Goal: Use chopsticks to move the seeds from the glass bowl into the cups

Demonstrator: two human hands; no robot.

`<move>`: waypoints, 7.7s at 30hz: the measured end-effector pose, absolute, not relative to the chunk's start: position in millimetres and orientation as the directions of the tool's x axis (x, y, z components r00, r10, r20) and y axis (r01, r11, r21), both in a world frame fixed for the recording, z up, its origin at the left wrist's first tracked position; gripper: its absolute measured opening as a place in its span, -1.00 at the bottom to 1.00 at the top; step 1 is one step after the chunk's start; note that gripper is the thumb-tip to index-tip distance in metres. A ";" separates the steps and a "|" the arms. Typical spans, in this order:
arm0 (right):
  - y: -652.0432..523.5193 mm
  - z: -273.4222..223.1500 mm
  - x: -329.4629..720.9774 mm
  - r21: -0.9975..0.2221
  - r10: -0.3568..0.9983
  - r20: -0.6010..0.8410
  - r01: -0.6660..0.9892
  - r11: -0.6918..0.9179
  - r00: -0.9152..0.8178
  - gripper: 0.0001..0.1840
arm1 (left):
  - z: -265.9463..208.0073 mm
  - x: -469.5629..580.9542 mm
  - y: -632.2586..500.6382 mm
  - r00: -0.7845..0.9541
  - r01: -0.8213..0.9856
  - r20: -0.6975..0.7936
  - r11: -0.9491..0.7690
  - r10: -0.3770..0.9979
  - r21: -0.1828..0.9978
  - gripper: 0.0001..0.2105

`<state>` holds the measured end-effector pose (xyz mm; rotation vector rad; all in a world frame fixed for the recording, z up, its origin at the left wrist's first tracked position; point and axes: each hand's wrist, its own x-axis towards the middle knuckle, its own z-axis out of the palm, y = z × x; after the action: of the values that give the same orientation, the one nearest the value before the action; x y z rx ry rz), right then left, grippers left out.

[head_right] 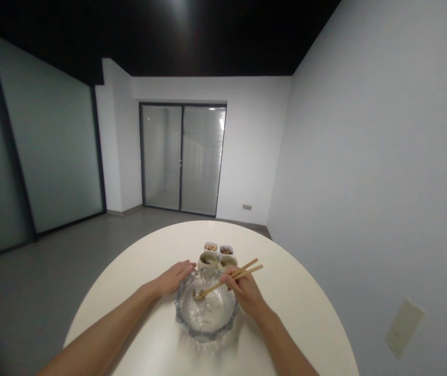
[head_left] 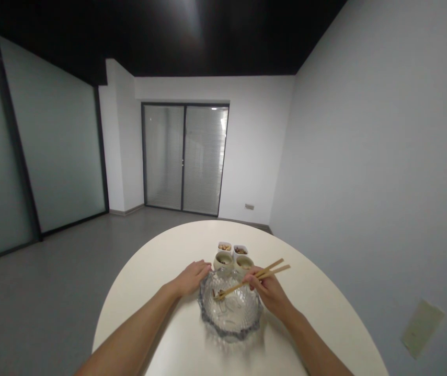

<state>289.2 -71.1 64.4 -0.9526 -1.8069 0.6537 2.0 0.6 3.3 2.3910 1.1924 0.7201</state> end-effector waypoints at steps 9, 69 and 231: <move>-71.9 63.4 287.1 -0.725 0.803 0.528 0.346 0.596 -0.276 -0.50 | 5.9 3.7 1.3 0.511 0.611 0.280 -0.573 0.813 0.547 -0.38; -51.2 64.2 313.8 -0.731 0.756 0.647 0.362 0.578 0.098 -0.53 | -7.2 -3.9 9.4 0.492 0.626 0.237 -0.529 0.838 0.573 -0.38; 4.8 72.6 305.6 -0.552 0.648 0.738 0.721 0.418 0.189 -0.20 | 2.4 -3.4 2.7 0.519 0.601 0.298 -0.589 0.802 0.540 -0.44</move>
<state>305.6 4.8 72.6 -1.2730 -1.5042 -0.0780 -3.4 2.7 2.4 2.3935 1.1594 0.7484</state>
